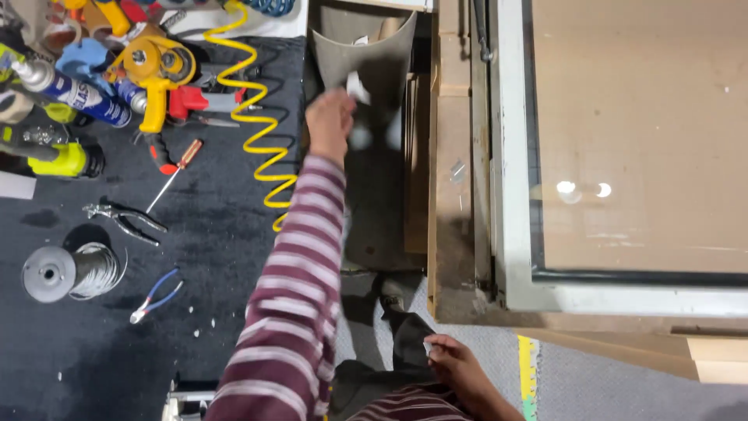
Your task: Stretching canvas over small wooden frames and securing them with a pneumatic stapler.
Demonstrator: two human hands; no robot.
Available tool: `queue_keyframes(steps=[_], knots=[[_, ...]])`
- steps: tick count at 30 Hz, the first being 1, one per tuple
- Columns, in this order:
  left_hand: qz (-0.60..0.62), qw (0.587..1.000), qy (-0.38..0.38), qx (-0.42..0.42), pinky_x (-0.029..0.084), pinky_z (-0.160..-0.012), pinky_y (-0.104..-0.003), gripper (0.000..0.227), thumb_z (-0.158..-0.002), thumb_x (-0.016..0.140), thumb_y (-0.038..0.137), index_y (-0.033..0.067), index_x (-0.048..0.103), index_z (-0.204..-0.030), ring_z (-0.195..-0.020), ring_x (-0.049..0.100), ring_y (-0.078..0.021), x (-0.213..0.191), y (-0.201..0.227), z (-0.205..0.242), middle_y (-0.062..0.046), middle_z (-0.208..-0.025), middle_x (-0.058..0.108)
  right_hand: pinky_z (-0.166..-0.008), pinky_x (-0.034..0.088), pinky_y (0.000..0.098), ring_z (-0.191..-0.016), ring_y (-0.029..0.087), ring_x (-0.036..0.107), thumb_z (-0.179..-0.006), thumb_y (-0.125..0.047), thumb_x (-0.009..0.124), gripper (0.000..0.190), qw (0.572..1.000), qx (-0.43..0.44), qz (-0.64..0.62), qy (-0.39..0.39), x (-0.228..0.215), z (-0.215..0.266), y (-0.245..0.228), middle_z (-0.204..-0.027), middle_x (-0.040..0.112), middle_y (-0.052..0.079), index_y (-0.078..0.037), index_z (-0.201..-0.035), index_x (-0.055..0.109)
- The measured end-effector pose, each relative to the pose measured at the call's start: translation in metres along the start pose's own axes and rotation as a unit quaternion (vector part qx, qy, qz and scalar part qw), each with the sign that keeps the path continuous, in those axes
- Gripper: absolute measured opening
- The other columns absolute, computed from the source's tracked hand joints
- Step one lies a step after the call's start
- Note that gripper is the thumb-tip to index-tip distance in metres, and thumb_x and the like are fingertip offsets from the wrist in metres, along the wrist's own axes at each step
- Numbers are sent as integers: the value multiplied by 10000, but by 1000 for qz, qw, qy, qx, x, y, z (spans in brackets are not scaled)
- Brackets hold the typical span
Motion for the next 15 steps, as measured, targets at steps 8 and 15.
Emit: queue_keyframes(steps=[8,15], knots=[[-85,996,20,26,493,-899,-282,441,-849,661,192,88,703,-1276,-958,620,-128,-16,-40,-52,9,-1101,715,-835,547,283,-896,116,712,-766,-116,751,355,948,-161,274,-2,3,-24,-86,-1000,815,1,-100,-1117,798],[-188,975,16,-113,362,-636,-213,126,-944,597,170,130,712,-975,-702,496,-54,-127,-174,187,23,-782,603,-757,557,420,-831,288,741,-945,-198,644,122,745,-267,608,63,87,-98,-261,-852,740,63,-124,-1008,718]])
Point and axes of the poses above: each hand's wrist, its own z-axis away from the middle knuckle, its own x-axis out of the palm, y = z × x, the point moved 7 cm from there along -z, towards the middle knuckle
